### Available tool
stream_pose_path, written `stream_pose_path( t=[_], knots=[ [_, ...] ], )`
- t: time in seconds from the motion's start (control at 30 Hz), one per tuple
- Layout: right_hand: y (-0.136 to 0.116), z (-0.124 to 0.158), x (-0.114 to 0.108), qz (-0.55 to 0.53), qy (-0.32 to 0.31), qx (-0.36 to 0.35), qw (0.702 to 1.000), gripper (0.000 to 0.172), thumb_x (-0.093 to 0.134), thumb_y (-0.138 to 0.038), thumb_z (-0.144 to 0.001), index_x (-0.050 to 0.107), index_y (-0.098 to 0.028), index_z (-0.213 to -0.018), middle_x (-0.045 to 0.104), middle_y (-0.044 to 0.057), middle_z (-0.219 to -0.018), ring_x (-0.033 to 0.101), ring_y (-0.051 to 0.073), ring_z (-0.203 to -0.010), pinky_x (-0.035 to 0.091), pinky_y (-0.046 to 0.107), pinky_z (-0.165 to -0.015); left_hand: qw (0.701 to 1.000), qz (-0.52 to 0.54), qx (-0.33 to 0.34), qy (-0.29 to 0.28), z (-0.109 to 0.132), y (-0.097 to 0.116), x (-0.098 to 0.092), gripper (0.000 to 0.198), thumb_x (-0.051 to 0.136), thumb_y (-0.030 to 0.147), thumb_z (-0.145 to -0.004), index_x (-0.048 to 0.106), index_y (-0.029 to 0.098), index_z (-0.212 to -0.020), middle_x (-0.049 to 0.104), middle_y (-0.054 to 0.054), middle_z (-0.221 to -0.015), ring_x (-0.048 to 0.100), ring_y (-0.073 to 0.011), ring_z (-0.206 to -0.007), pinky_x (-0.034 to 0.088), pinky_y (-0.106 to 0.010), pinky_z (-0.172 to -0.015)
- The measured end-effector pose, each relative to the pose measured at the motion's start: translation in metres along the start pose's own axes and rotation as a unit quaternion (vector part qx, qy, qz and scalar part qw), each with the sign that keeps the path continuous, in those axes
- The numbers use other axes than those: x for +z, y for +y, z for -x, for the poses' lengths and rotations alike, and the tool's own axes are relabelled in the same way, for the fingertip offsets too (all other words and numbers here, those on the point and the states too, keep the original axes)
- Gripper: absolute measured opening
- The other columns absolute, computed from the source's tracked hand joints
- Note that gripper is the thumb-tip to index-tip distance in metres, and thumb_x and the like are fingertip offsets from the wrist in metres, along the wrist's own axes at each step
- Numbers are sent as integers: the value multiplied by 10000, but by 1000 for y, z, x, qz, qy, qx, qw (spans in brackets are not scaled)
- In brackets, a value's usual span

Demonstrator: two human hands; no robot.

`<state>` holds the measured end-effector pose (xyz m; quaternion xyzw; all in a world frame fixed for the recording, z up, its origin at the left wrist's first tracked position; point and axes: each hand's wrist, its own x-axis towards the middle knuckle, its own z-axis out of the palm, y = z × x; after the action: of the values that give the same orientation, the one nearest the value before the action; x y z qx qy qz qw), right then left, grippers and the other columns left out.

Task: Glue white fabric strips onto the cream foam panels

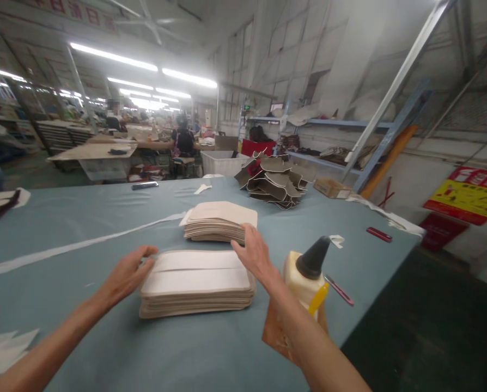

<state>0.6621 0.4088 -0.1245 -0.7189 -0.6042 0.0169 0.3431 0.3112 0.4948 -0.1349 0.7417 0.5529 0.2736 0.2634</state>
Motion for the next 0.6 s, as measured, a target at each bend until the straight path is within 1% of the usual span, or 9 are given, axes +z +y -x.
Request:
stream_pose_path(
  t=[0.1,0.17,0.2,0.27,0.3,0.37,0.47,0.6],
  knots=[
    [9,-42,14,19,18,15,1000,518,629,-272,-926,530,-107,-1407,597,184,-1473,556,299,-1367,443,414,-1169,998,49,-38,4,-27,0,12,504,546,574,-722,635,235,-1085,780,-134,-1193,721,-322,-1141,544,-457,-1056],
    [17,-66,23,40,20,22,999,550,633,-301,-932,519,-99,-1431,577,190,-1498,535,308,-1384,425,429,-1182,995,80,-62,4,-48,1,22,539,546,559,-736,606,214,-1146,773,-152,-1208,734,-315,-1115,577,-458,-1001],
    [21,-76,27,52,9,21,998,580,645,-329,-930,511,-106,-1449,566,186,-1515,528,316,-1389,420,441,-1183,993,91,-74,4,-58,1,28,552,548,554,-740,602,204,-1163,772,-160,-1201,742,-318,-1083,598,-459,-950],
    [28,-93,35,77,-38,15,996,667,680,-397,-913,490,-125,-1491,528,186,-1562,503,334,-1412,405,466,-1187,990,103,-92,10,-78,2,41,556,562,542,-736,611,185,-1159,766,-181,-1191,743,-335,-1057,612,-467,-888],
    [30,-101,40,90,-69,12,994,709,690,-434,-907,476,-133,-1512,505,190,-1585,488,341,-1427,393,477,-1191,990,103,-97,16,-87,3,47,543,574,529,-728,622,179,-1141,760,-190,-1197,735,-348,-1074,605,-480,-902],
    [34,-114,47,108,-129,7,986,749,679,-509,-912,463,-153,-1534,476,193,-1614,473,343,-1442,370,488,-1197,990,97,-100,27,-103,4,58,501,602,484,-712,645,184,-1110,745,-189,-1241,705,-366,-1140,563,-507,-990],
    [39,-131,54,127,-193,-7,973,712,623,-577,-939,494,-184,-1518,508,174,-1596,490,335,-1424,368,484,-1182,991,96,-93,27,-120,6,71,453,638,413,-702,673,216,-1108,739,-140,-1279,682,-361,-1167,494,-502,-1083],
    [43,-148,51,170,-236,-49,955,641,599,-591,-952,568,-213,-1469,600,153,-1508,556,334,-1346,401,459,-1134,986,122,-106,28,-137,6,81,415,666,360,-716,685,234,-1111,740,-103,-1253,665,-351,-1151,447,-486,-1120]
  ],
)
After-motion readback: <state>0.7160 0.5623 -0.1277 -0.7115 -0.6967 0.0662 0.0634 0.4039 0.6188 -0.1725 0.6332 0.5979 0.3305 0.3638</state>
